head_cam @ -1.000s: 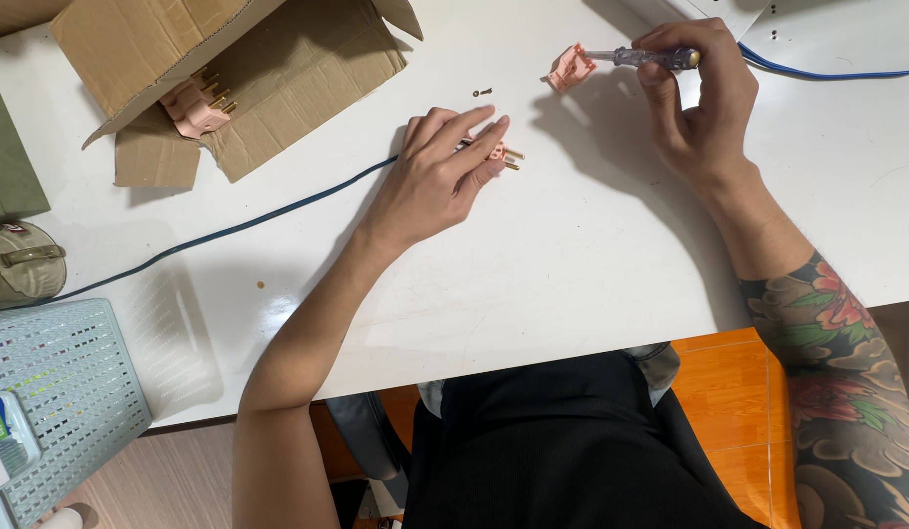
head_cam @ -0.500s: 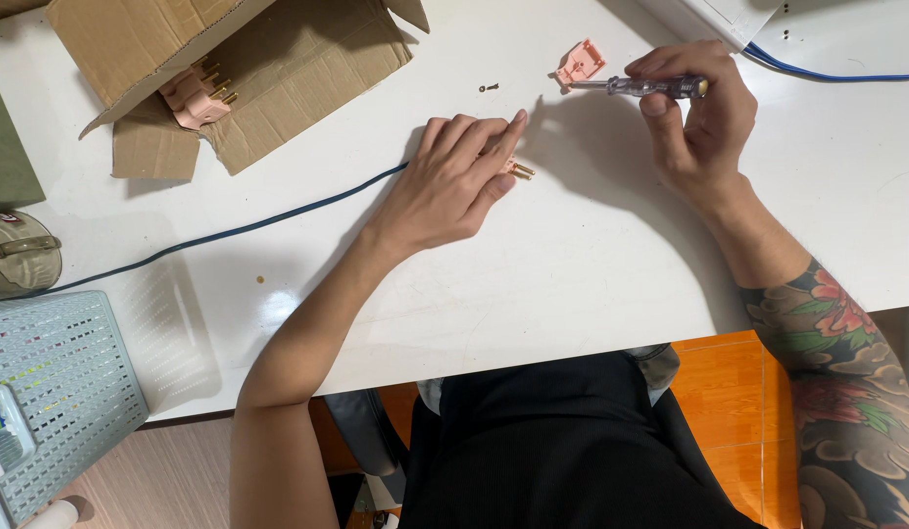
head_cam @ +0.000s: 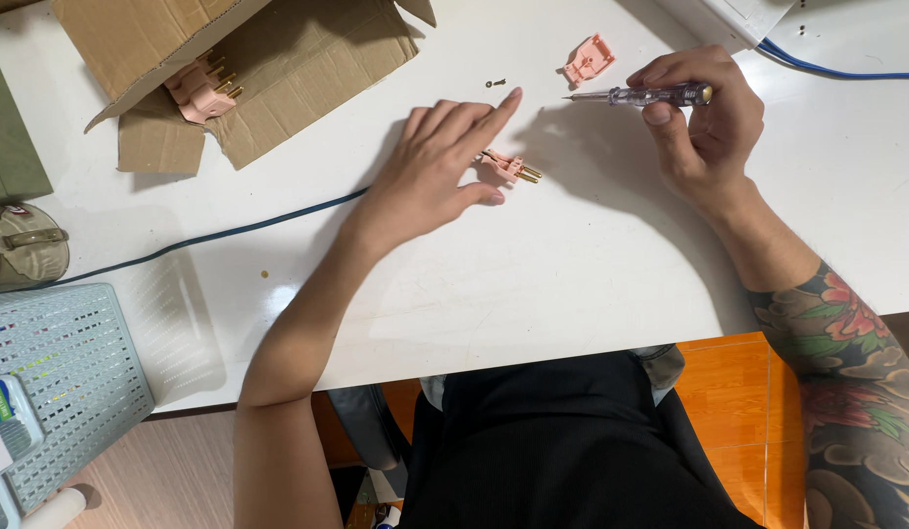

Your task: The person assembles a three-prong electrical plug by connecting wires to the terminals using a screwdriver. They tighten the screws to secure the wires, then attach the outer casing to complete the assembly.

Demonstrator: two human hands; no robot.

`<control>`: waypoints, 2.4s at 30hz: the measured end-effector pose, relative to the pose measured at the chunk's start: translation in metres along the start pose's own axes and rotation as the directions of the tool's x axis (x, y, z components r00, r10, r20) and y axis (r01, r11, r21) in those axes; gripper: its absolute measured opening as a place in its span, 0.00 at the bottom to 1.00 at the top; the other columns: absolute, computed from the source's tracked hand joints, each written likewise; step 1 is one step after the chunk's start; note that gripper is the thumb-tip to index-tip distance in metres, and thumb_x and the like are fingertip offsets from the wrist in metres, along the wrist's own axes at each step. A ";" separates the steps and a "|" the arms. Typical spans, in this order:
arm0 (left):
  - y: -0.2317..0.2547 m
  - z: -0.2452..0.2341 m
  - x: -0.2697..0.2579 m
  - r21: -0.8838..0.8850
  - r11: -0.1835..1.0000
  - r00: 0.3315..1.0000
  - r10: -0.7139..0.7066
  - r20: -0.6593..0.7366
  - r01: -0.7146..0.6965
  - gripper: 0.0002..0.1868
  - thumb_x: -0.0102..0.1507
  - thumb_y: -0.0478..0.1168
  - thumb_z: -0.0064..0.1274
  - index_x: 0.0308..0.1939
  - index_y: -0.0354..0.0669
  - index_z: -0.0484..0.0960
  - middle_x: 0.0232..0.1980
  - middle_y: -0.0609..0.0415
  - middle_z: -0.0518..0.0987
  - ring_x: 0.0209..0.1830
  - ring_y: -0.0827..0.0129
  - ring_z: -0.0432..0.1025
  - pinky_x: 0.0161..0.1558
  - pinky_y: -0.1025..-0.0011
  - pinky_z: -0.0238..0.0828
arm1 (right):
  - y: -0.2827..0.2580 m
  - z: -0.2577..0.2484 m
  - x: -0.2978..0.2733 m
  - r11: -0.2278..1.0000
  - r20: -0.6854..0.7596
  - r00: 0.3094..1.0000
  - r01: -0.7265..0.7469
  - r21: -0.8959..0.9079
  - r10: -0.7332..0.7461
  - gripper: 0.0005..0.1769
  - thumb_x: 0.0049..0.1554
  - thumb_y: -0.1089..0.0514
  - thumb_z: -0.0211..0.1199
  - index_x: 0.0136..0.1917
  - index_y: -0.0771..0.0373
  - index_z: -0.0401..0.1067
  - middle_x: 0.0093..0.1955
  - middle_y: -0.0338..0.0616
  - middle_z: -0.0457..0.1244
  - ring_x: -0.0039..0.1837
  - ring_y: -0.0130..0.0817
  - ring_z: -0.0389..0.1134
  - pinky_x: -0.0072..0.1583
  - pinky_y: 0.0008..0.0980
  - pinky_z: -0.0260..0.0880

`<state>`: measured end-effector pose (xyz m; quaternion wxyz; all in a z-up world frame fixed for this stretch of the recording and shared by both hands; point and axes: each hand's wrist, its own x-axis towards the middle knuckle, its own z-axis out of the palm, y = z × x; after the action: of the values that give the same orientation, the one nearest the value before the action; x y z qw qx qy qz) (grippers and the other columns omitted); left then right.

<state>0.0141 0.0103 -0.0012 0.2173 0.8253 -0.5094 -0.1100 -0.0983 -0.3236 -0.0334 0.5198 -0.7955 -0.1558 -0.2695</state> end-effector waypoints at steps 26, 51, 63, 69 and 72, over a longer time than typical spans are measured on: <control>0.016 0.027 0.012 -0.062 0.995 0.945 0.055 -0.321 -0.079 0.12 0.74 0.48 0.71 0.56 0.52 0.88 0.51 0.61 0.76 0.48 0.64 0.73 0.53 0.62 0.63 | -0.009 0.013 -0.009 0.992 -0.001 1.000 -0.015 0.126 0.015 0.15 0.79 0.59 0.61 0.64 0.78 0.66 0.58 0.67 0.63 0.54 0.65 0.75 0.58 0.53 0.80; 0.018 0.044 0.021 -0.097 0.995 0.866 -0.017 -0.500 -0.036 0.14 0.72 0.53 0.74 0.48 0.53 0.86 0.51 0.66 0.79 0.53 0.63 0.70 0.53 0.61 0.57 | -0.028 0.018 0.014 0.988 0.214 0.971 0.130 -0.082 -0.110 0.22 0.79 0.59 0.62 0.74 0.83 0.68 0.53 0.71 0.74 0.54 0.60 0.71 0.62 0.53 0.71; 0.021 0.037 0.018 -0.130 0.991 0.898 -0.043 -0.439 -0.016 0.11 0.75 0.53 0.64 0.49 0.54 0.88 0.51 0.66 0.77 0.54 0.62 0.69 0.53 0.59 0.55 | -0.038 0.037 0.046 0.961 0.234 0.939 0.271 -0.049 -0.253 0.18 0.77 0.55 0.64 0.66 0.75 0.80 0.55 0.62 0.63 0.54 0.61 0.72 0.59 0.54 0.76; 0.019 0.040 0.018 -0.132 0.990 0.888 -0.021 -0.459 -0.045 0.10 0.76 0.51 0.66 0.54 0.54 0.86 0.54 0.64 0.78 0.56 0.60 0.71 0.55 0.58 0.58 | -0.050 0.042 0.055 0.963 0.270 0.924 0.267 0.046 -0.269 0.18 0.80 0.62 0.51 0.71 0.81 0.72 0.56 0.73 0.71 0.54 0.66 0.72 0.62 0.58 0.74; 0.019 0.039 0.019 -0.137 0.990 0.904 -0.027 -0.427 -0.035 0.13 0.75 0.52 0.64 0.48 0.48 0.85 0.54 0.62 0.79 0.57 0.59 0.70 0.55 0.57 0.57 | -0.041 0.033 0.043 0.982 0.220 0.958 0.190 0.006 -0.187 0.19 0.76 0.54 0.65 0.67 0.74 0.78 0.59 0.64 0.60 0.57 0.59 0.72 0.60 0.53 0.78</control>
<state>-0.0080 -0.0234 -0.0256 0.3815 0.8109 -0.4420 0.0382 -0.0767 -0.2783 0.0117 0.4656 -0.8058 -0.2851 -0.2295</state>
